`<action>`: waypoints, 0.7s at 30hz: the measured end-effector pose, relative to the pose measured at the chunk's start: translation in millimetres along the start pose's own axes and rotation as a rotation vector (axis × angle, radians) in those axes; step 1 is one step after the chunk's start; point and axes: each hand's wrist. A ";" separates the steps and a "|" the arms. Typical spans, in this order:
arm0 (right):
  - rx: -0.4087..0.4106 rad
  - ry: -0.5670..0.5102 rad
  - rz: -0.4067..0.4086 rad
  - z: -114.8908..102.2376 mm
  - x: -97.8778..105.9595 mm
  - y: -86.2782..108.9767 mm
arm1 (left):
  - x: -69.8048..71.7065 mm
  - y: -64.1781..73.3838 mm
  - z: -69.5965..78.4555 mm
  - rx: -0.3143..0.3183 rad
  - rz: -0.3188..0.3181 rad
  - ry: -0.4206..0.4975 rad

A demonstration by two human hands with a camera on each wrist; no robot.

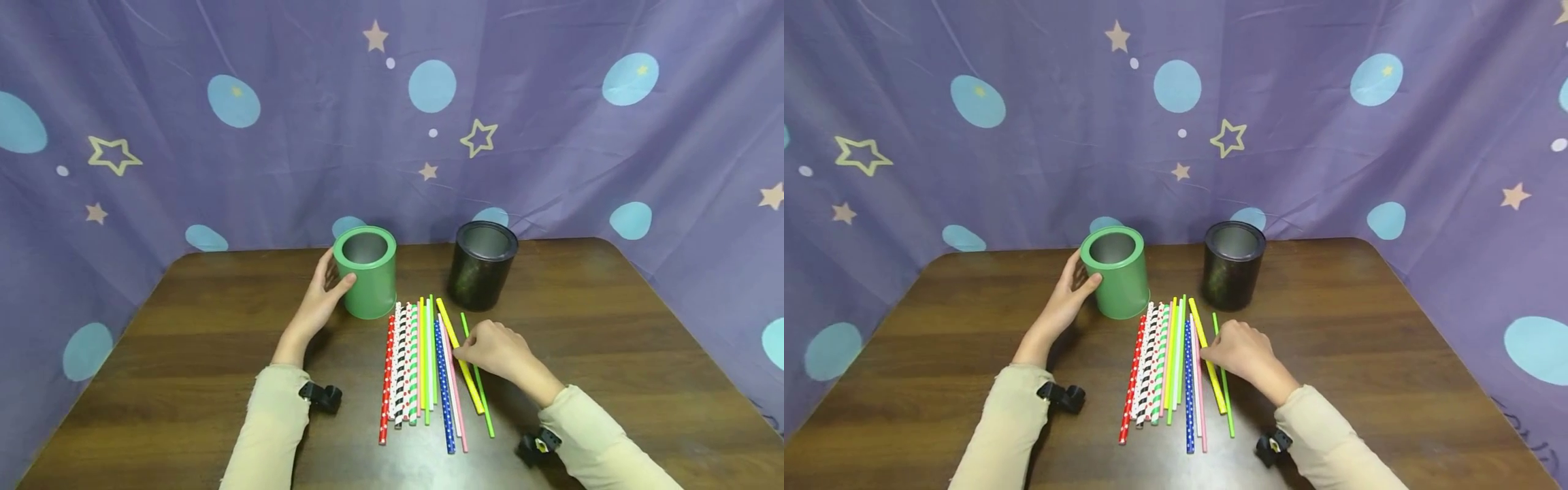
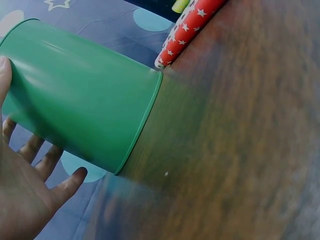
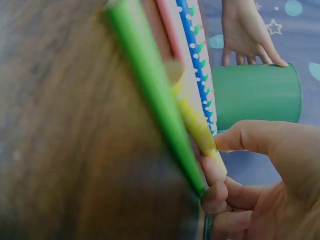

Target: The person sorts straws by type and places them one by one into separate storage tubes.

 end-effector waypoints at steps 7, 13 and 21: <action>0.033 -0.112 0.020 2.7 12.0 2.1 | -1.0 1.5 2.1 0.014 0.000 -0.012; 0.099 -0.335 0.008 6.9 16.7 1.3 | -0.4 -0.1 1.9 0.011 -0.005 -0.014; 0.117 -0.498 0.016 17.1 17.2 -1.5 | -3.1 0.9 1.2 0.003 -0.008 0.012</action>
Point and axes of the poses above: each hand's wrist, its own y-axis away from the middle knuckle, its own x-axis out of the back of the hand, z = x × y, and after that the axes turned 12 degrees about y, right-handed
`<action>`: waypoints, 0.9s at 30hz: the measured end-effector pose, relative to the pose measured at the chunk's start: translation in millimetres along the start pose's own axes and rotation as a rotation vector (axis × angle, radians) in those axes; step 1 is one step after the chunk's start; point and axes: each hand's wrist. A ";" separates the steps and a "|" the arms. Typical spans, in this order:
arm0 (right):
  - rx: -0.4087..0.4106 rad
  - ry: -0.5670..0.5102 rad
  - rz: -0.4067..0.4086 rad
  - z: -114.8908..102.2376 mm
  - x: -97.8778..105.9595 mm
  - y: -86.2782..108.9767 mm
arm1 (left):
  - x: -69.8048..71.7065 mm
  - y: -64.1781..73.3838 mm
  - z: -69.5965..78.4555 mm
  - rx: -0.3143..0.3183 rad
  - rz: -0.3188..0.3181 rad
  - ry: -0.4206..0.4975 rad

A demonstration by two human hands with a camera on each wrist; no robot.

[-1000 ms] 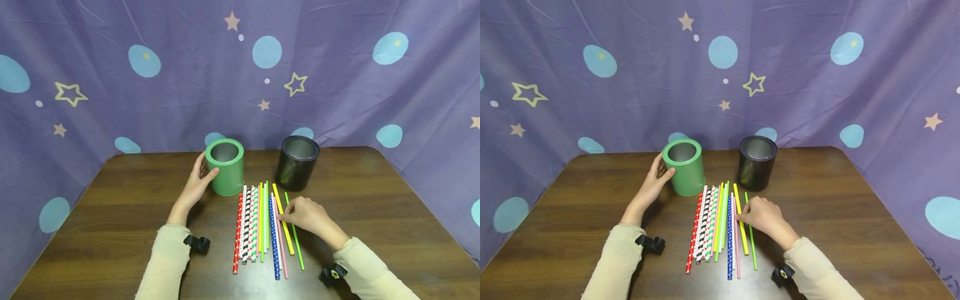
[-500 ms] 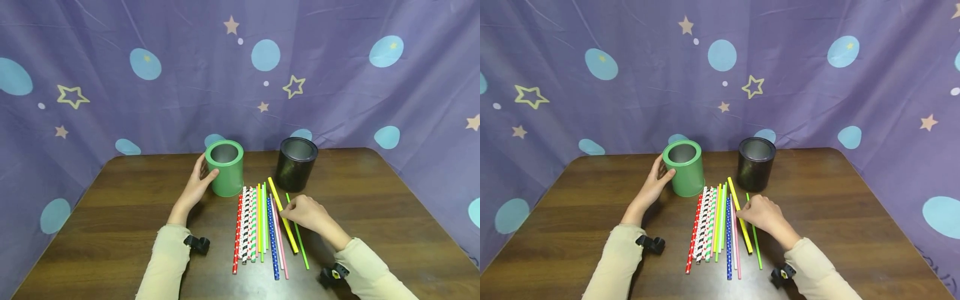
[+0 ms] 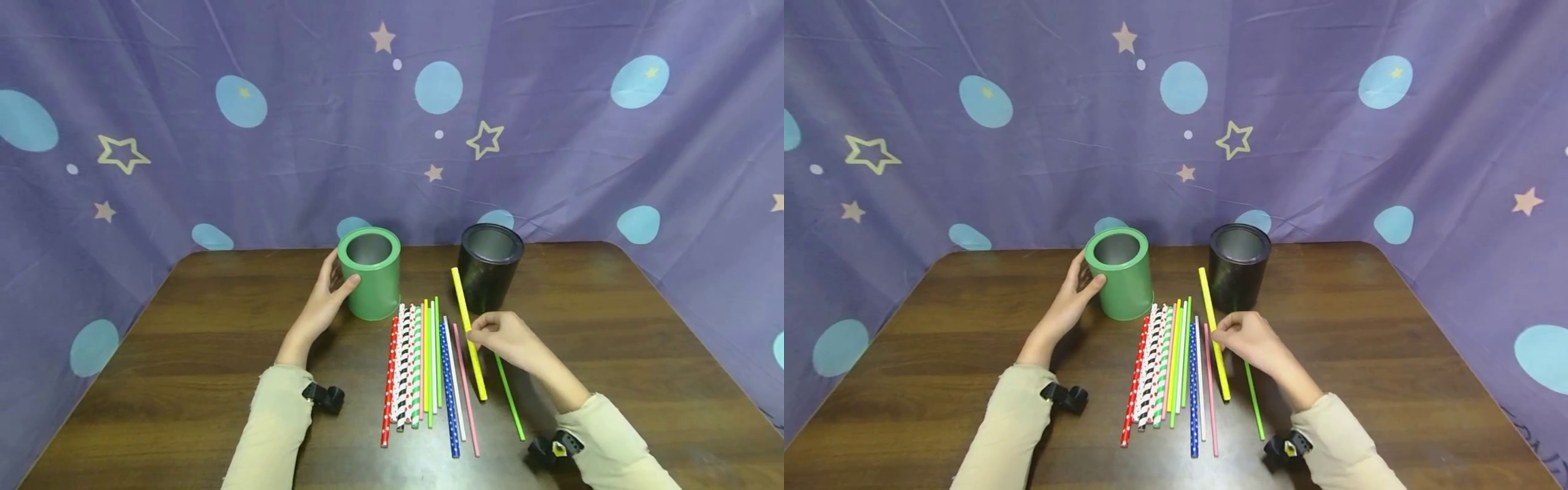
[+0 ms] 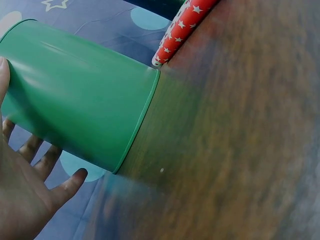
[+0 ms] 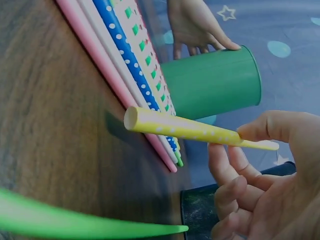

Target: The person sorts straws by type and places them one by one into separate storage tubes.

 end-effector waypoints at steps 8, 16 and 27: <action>0.031 -0.135 0.052 3.9 8.0 -3.6 | -0.4 -1.6 -2.2 -0.039 0.003 -0.004; 0.132 -0.346 0.147 2.4 13.9 0.6 | 1.4 0.1 0.0 -0.017 -0.008 -0.016; 0.182 -0.376 0.259 6.7 27.8 2.8 | 1.9 -0.5 -0.7 0.014 -0.009 -0.026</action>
Point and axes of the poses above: each hand's wrist, its own y-axis away from the middle knuckle, its own x-axis out of the back of the hand, z = x × y, and after that the axes turned 12 degrees about y, right-handed
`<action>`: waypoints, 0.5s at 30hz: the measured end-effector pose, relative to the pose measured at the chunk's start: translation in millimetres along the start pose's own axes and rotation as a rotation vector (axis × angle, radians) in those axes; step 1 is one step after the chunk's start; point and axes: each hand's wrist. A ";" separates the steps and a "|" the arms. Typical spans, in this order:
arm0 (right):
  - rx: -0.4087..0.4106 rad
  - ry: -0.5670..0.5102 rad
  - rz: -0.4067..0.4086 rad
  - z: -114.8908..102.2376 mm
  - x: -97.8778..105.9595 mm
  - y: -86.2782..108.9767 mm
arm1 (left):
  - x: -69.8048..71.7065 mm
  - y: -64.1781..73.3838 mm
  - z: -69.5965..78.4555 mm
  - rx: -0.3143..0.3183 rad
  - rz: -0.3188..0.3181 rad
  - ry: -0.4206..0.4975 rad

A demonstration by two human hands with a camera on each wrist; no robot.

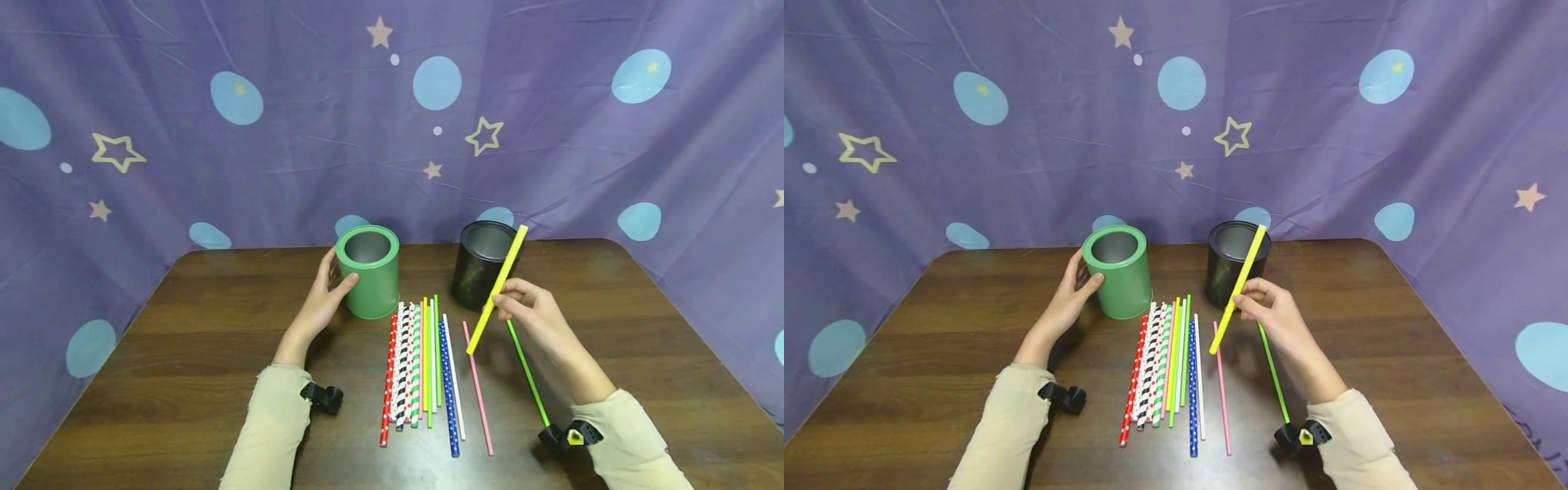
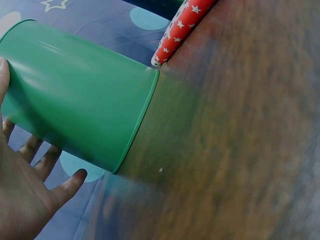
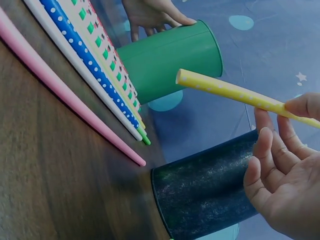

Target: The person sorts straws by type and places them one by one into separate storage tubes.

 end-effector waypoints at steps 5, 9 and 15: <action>0.020 -0.024 0.048 -1.5 3.9 0.0 | 0.0 -1.1 1.0 0.016 -0.006 0.017; 0.024 -0.054 0.094 -2.9 6.6 0.2 | -0.9 -0.7 1.5 0.007 0.002 0.016; 0.070 -0.146 0.119 -2.6 9.7 -0.1 | -2.3 -0.2 -2.1 -0.043 0.016 0.012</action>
Point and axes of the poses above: each hand's wrist, its own y-axis away from the middle knuckle, its own x-axis out of the back of the hand, z = x × y, and after that the axes turned 12 degrees about y, right-handed
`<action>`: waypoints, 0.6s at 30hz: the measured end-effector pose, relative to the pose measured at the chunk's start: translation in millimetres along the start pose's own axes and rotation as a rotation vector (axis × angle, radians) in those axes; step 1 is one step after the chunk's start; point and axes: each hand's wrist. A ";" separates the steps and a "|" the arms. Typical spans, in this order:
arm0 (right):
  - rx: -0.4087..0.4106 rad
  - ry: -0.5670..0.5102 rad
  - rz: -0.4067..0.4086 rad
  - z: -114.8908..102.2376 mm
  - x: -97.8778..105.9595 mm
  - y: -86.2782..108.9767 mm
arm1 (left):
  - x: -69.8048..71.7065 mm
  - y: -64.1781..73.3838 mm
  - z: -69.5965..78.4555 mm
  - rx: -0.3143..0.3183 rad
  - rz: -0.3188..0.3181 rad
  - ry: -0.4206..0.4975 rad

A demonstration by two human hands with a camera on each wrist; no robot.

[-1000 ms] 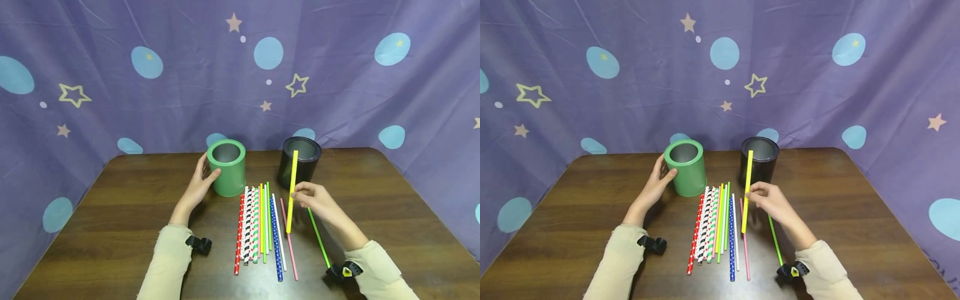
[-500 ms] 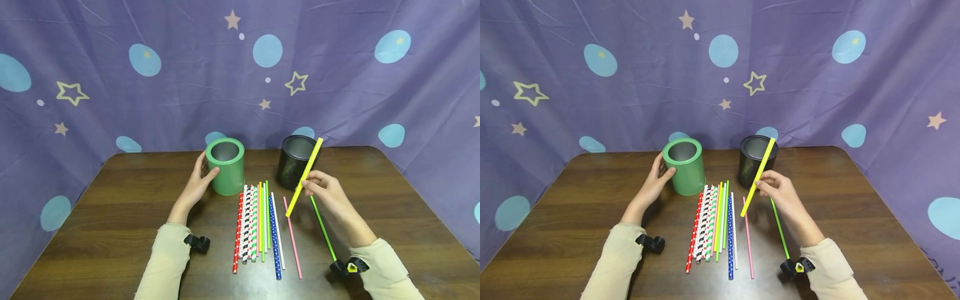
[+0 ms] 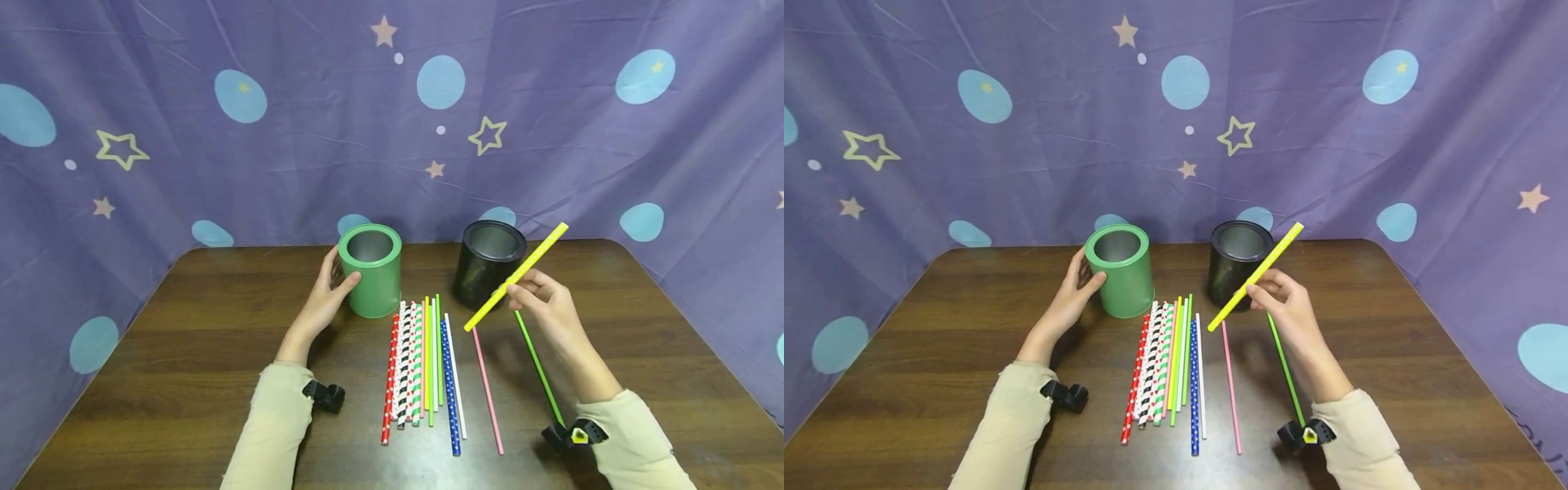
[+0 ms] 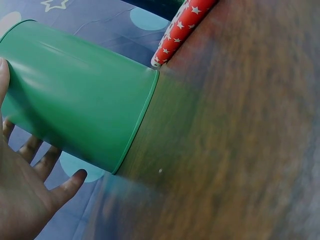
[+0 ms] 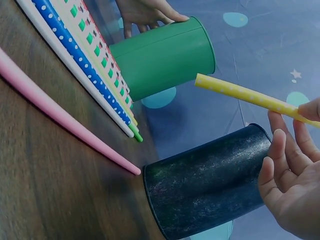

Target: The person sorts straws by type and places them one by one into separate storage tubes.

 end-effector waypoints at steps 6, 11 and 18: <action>0.020 -0.083 0.050 -8.8 -5.9 0.0 | -1.8 0.4 -0.6 0.009 -0.007 0.003; 0.049 -0.104 0.076 -27.6 -23.1 -8.9 | -0.7 2.0 -0.7 0.011 -0.007 -0.001; 0.085 -0.105 0.097 -50.7 -55.1 -32.5 | 0.8 0.9 -0.7 -0.008 -0.006 -0.002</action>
Point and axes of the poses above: each hand's wrist, its own y-axis away from the middle knuckle, its own x-axis out of the back of the hand, z = x × y, and after that the axes turned 12 degrees about y, right-handed
